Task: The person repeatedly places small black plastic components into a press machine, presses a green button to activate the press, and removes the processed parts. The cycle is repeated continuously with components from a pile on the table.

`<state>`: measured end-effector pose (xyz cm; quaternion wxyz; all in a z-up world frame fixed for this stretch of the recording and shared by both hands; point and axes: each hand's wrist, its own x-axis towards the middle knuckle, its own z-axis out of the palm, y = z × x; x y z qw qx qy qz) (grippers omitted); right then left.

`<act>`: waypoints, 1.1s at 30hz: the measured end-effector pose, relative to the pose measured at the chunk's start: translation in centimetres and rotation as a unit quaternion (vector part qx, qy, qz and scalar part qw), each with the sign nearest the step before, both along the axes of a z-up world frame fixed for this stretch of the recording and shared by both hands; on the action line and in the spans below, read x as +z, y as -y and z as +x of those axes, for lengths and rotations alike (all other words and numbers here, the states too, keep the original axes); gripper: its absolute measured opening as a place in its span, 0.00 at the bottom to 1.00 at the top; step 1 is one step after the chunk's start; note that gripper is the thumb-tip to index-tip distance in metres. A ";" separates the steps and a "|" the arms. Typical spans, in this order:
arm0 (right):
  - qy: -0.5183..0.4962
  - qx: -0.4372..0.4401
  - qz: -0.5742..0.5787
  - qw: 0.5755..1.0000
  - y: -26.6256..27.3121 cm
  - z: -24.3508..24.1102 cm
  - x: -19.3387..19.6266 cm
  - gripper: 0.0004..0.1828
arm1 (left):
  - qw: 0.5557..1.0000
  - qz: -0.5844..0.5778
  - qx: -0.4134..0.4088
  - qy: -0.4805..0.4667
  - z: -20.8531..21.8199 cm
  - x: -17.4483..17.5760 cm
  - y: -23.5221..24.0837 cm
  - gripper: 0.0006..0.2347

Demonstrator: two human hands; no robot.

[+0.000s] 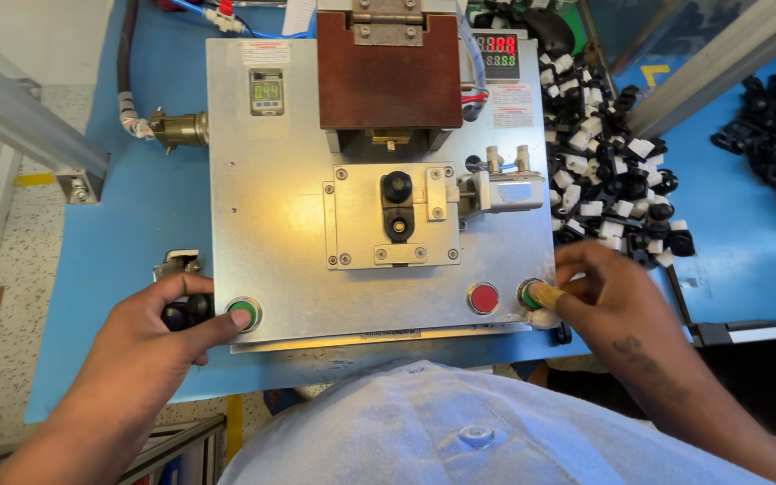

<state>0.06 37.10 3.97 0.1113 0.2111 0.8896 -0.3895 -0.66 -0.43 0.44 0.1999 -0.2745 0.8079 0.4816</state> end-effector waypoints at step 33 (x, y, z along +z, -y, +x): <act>-0.544 0.138 0.263 0.784 14.5 -2.0 1.4 0.05 | 0.986 0.141 -0.075 -0.056 -3.7 -0.5 4.9 0.09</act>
